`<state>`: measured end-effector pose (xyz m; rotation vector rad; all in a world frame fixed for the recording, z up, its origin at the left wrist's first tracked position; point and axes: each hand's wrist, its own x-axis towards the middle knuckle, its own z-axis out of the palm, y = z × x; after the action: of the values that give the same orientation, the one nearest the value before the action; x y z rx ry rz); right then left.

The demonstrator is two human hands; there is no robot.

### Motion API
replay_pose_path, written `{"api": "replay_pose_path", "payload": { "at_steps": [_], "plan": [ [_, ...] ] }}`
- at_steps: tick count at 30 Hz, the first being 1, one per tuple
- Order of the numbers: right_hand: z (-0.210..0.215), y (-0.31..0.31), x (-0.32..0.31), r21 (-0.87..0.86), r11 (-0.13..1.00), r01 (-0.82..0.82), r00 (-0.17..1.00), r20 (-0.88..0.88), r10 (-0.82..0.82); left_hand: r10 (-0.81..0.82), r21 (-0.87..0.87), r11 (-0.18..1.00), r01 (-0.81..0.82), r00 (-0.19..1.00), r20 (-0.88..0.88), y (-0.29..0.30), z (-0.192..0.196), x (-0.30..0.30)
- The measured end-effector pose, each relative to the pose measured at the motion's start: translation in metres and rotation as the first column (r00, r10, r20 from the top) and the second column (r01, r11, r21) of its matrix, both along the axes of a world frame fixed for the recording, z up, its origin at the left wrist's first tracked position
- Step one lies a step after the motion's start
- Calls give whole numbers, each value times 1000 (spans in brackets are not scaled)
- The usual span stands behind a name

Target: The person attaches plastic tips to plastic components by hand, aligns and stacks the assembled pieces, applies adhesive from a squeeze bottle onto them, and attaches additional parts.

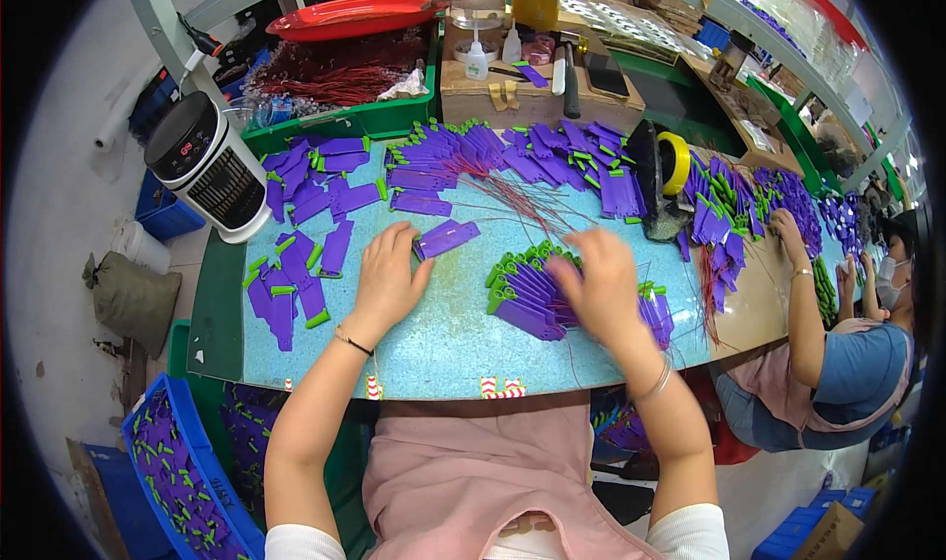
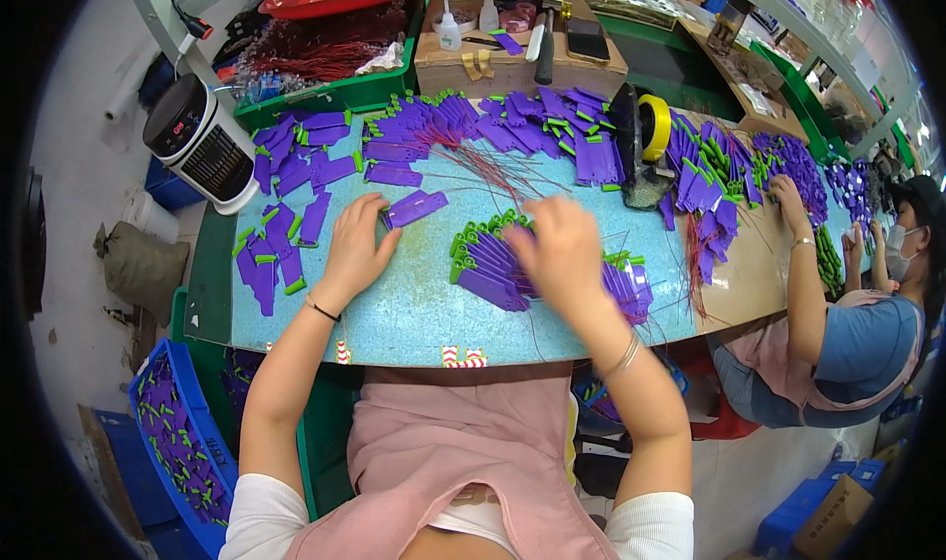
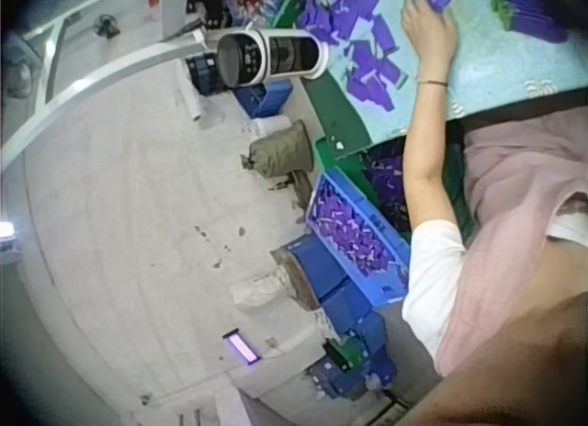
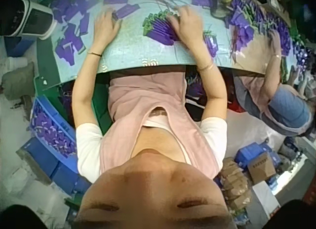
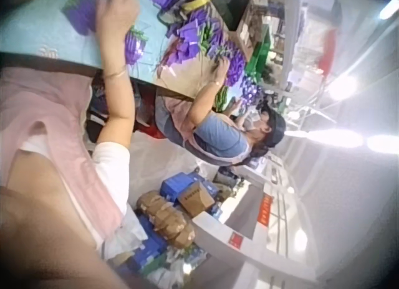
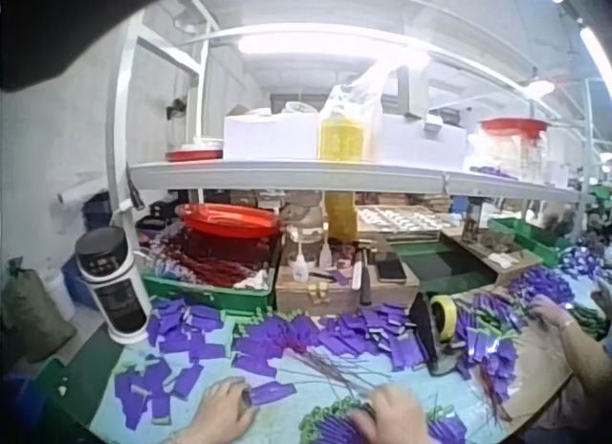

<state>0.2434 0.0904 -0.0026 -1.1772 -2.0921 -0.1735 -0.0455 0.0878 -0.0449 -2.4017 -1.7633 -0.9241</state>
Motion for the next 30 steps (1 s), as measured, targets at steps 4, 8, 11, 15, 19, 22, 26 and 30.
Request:
{"api": "replay_pose_path", "payload": {
  "at_steps": [4,8,11,15,19,22,26,30],
  "plan": [
    [-13,84,49,-85,921,379,925,74,-374,-80,-34,995,91,970,230,-15,5,11],
    [-17,115,65,-167,865,473,869,252,-426,-87,-113,984,137,927,366,-24,3,11],
    [-5,102,41,-138,912,387,919,-22,-393,63,-266,937,225,642,764,-36,18,17],
    [4,83,22,-20,980,199,979,-50,-200,88,-269,914,304,498,862,-43,22,15],
    [-8,101,43,-291,772,566,821,283,-495,157,-275,882,383,310,938,-52,37,18],
    [-24,114,66,-304,767,565,818,327,-473,179,-266,872,410,239,954,-58,39,19],
    [0,93,45,-127,846,518,854,135,-503,220,-273,861,430,169,961,-67,45,22],
    [40,23,-17,-208,867,-452,593,-797,117,215,-236,859,455,98,972,-71,46,28]
  ]
}}
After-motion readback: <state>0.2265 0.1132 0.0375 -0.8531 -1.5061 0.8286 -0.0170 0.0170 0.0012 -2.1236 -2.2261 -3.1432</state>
